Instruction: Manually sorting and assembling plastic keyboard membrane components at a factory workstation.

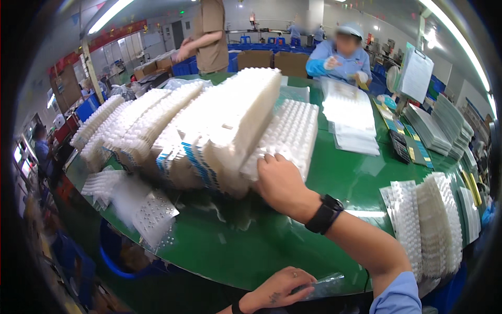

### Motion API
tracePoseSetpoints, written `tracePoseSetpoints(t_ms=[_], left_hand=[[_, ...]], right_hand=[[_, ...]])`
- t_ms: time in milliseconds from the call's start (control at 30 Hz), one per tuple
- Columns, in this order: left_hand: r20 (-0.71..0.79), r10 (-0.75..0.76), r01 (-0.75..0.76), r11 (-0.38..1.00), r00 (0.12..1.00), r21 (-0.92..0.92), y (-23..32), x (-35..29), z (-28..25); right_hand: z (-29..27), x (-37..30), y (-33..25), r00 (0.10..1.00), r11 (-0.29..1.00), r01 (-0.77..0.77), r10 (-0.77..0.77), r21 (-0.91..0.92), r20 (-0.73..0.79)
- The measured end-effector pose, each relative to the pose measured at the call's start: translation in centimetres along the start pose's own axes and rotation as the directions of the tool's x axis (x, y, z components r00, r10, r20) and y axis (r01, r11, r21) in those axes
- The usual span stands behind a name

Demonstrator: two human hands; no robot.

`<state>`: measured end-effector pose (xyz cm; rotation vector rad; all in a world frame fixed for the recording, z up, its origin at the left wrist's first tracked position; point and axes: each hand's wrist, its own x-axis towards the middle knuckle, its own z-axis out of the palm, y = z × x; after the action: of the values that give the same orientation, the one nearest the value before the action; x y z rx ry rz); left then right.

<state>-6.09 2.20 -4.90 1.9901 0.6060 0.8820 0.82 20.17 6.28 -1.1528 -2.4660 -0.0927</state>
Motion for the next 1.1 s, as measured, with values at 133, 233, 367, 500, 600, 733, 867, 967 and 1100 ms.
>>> tracePoseSetpoints(t_ms=[133,233,367,500,600,733,867,967,1100], left_hand=[[0.033,-0.066,0.067,0.997,0.997,-0.035,0.1,-0.2,-0.1],[-0.019,0.029,-0.029,0.999,0.999,-0.023,-0.5,0.3,0.3],[-0.023,0.046,-0.046,0.999,0.999,-0.026,-0.1,-0.1,-0.1],[-0.048,0.067,-0.068,0.997,0.997,-0.023,-0.3,-1.7,0.1],[0.012,0.11,-0.109,0.99,0.994,-0.087,0.8,-1.4,-0.2],[0.182,0.09,-0.047,0.973,0.979,-0.228,3.4,-0.9,-1.7],[0.247,0.103,-0.008,0.933,0.964,-0.36,5.1,0.5,-2.6],[0.251,0.169,-0.145,0.983,0.953,-0.111,4.2,2.7,-1.1],[0.236,0.02,-0.06,0.985,0.972,0.163,1.8,2.9,1.1]], right_hand=[[-2.8,0.7,1.8,0.99,0.917,-0.14,0.141,0.372,0.025],[-3.5,1.0,6.4,0.935,0.878,-0.124,0.26,0.463,-0.242],[-9.9,-3.0,6.9,0.821,0.919,-0.035,0.25,0.392,-0.514],[-10.4,-11.6,3.5,0.929,0.997,0.074,-0.059,0.028,-0.366],[-8.8,-19.3,0.7,0.997,0.994,-0.042,0.048,0.099,-0.062],[-6.2,-24.7,-1.1,0.949,0.867,-0.302,0.232,0.396,0.214],[-5.7,-25.3,0.3,0.779,0.479,-0.623,0.456,0.619,0.431],[-7.4,-25.0,3.1,0.686,0.292,-0.386,0.725,0.875,0.061],[-11.8,-26.8,3.9,0.598,0.713,-0.341,0.668,0.613,-0.444]])
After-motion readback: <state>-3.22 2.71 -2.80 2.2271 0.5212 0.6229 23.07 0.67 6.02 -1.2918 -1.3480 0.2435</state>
